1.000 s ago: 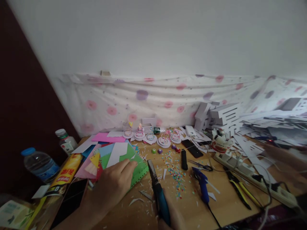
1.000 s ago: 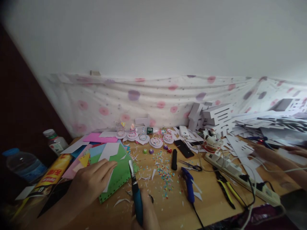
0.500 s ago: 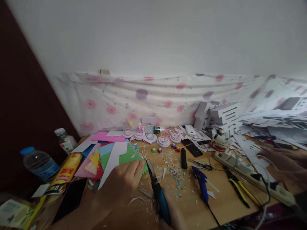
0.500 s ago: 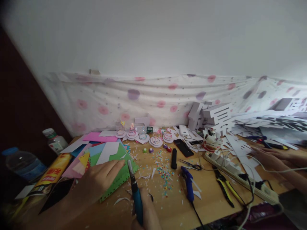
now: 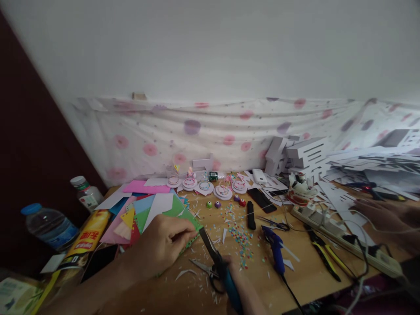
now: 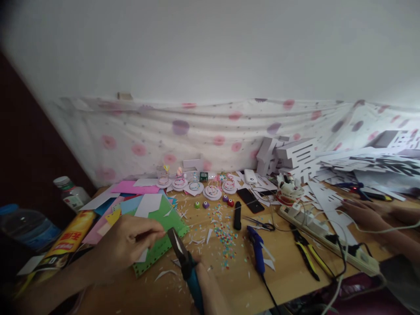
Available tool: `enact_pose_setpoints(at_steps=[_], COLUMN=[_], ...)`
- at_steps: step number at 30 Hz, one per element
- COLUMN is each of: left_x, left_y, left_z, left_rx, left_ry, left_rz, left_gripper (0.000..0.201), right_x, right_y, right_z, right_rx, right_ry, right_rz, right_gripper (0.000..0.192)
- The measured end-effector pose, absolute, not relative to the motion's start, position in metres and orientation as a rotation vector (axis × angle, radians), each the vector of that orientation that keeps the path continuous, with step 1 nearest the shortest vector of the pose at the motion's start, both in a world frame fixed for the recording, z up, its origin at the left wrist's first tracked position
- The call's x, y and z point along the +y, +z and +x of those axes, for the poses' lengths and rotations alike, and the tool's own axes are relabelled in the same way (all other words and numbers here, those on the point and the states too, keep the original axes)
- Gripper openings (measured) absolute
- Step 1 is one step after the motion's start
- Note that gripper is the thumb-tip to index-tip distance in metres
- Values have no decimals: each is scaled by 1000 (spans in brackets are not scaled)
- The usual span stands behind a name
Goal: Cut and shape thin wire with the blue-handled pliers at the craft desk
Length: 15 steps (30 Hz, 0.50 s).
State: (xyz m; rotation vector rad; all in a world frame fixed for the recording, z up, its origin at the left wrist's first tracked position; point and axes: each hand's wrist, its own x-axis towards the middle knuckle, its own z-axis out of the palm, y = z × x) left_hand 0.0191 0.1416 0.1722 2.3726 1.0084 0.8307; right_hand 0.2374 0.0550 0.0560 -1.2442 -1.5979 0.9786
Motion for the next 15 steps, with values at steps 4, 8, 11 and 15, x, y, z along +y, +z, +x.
enact_pose_setpoints(at_steps=[4,8,11,15], left_x=[138,133,124,112], left_y=[178,163,149,137], left_z=[20,24,27,32], left_rx=[943,767,712,602], left_ry=[561,485,462,292], left_rz=[1685,1226,972,764], left_gripper=[27,39,38,34], right_x=[54,48,53,64], right_y=[57,57,57,51], right_z=[255,273,283,288], right_rx=[-1770,-2022,-2197,-2194], right_ry=[804,567,366,154], right_rz=[-1244,-1247,-1154,-1020], right_gripper=[45,61,58,47])
